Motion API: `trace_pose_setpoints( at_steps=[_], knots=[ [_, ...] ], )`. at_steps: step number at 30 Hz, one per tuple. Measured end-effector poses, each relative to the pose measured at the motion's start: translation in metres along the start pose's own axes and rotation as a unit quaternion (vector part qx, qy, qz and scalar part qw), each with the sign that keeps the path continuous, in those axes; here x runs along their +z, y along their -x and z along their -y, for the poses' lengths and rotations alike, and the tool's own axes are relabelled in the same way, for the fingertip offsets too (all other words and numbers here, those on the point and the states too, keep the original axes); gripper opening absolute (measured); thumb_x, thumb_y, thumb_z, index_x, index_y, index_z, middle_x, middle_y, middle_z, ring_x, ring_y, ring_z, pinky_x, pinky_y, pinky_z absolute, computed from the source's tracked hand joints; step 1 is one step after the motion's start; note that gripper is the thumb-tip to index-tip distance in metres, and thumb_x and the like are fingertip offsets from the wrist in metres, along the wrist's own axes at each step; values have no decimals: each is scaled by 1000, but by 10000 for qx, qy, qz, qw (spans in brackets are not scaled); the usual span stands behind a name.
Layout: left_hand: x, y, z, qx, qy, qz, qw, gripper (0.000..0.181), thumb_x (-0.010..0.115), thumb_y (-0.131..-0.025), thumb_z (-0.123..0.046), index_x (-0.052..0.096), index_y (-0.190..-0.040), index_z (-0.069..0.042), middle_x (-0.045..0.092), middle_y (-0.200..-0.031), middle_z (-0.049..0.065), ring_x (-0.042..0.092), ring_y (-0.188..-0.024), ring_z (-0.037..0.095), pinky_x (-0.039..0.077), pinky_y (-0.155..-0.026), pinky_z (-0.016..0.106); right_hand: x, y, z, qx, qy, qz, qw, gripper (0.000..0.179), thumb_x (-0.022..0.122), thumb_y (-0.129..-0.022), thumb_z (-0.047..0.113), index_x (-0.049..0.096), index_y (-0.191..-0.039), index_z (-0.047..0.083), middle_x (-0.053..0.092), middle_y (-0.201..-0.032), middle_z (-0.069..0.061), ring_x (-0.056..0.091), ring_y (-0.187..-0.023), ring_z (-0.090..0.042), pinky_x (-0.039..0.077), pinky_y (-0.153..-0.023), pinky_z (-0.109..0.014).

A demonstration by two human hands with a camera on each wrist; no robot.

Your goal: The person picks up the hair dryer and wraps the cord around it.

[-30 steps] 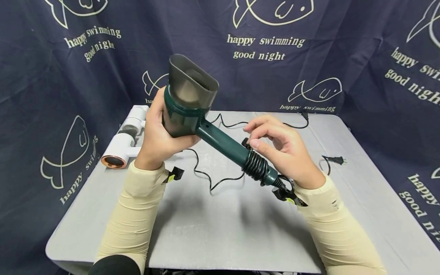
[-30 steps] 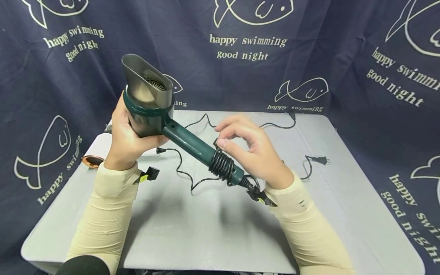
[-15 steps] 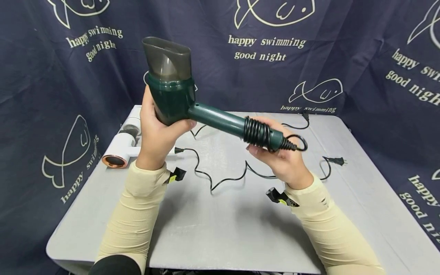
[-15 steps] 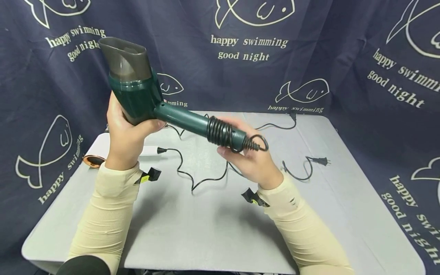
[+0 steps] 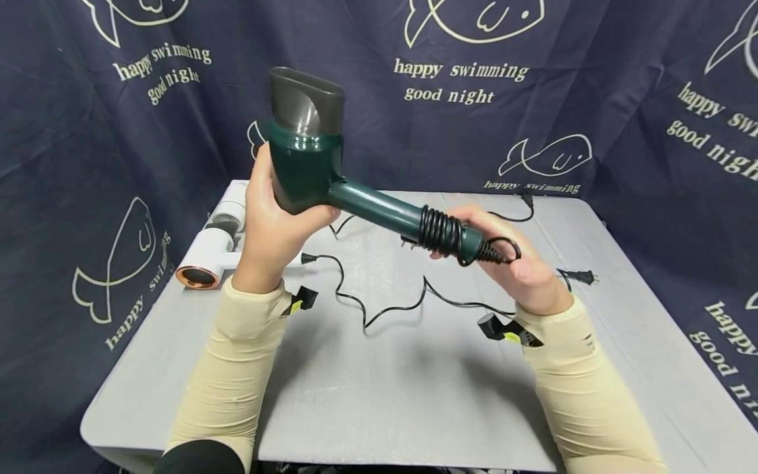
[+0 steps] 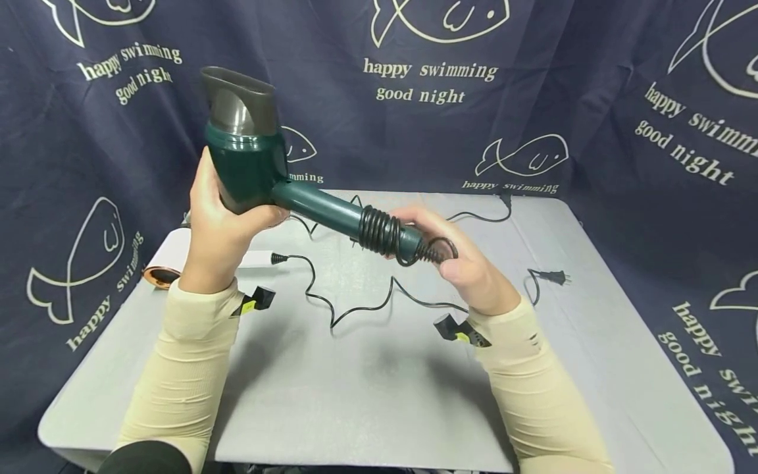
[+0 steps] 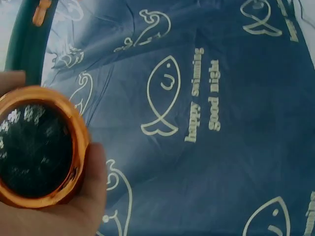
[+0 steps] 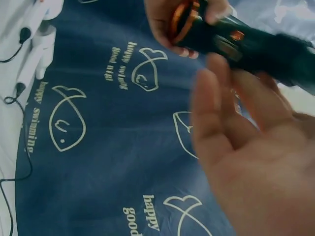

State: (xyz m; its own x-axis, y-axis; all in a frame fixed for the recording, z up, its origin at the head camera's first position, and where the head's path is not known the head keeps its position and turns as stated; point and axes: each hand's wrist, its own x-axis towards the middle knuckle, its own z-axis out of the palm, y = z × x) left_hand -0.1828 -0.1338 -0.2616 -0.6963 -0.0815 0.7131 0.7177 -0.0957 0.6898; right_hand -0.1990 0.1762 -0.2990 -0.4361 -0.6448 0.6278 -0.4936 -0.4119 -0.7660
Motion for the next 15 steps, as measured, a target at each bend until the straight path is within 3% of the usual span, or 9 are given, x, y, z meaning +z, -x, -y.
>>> trace_pose_setpoints(
  at_steps=[2, 4, 6, 8, 11, 15],
  knots=[
    [-3, 0, 1, -125, -473, 229, 9985, 84, 79, -62, 12, 56, -140, -7, 64, -124, 9, 58, -109, 25, 49, -94, 33, -4, 3, 6, 727, 321, 139, 9967, 59, 54, -90, 29, 50, -139, -4, 69, -119, -16, 66, -102, -25, 51, -86, -33],
    [-5, 1, 4, -285, -1154, 525, 9915, 89, 83, -61, 9, 54, -144, -11, 64, -124, 6, 57, -108, 21, 47, -95, 33, -3, 4, 11, 1573, 737, 269, 9844, 46, 55, -92, 19, 50, -134, 1, 70, -112, -15, 65, -96, -23, 53, -78, -32],
    [-7, 2, 9, -449, -1907, 769, 9776, 93, 86, -61, 3, 53, -146, -17, 66, -120, 2, 58, -103, 17, 47, -92, 32, 0, 3, 12, 2413, 1191, 226, 9629, 35, 61, -95, 12, 49, -128, 10, 71, -105, -13, 63, -87, -22, 53, -70, -32],
    [-8, 4, 16, -573, -2435, 945, 9636, 97, 87, -61, -1, 51, -148, -25, 67, -117, -3, 60, -99, 13, 48, -89, 34, 6, 0, 10, 3009, 1540, 58, 9411, 41, 74, -94, 16, 45, -124, 18, 72, -100, -11, 62, -80, -22, 52, -64, -33],
    [-7, 5, 23, -753, -2800, 992, 9519, 97, 87, -62, -6, 50, -147, -33, 67, -110, -8, 61, -92, 11, 50, -82, 35, 15, -5, 4, 3229, 2230, -191, 9196, 53, 83, -88, 33, 43, -122, 28, 73, -90, -5, 59, -68, -20, 50, -56, -33],
    [-7, 6, 26, -823, -3044, 1040, 9432, 94, 85, -61, -11, 50, -145, -33, 65, -108, -9, 60, -90, 12, 49, -80, 36, 24, -7, -3, 2830, 3518, 343, 8916, 42, 72, -95, 47, 47, -126, 33, 66, -80, 7, 53, -60, -12, 47, -55, -30]
  ],
)
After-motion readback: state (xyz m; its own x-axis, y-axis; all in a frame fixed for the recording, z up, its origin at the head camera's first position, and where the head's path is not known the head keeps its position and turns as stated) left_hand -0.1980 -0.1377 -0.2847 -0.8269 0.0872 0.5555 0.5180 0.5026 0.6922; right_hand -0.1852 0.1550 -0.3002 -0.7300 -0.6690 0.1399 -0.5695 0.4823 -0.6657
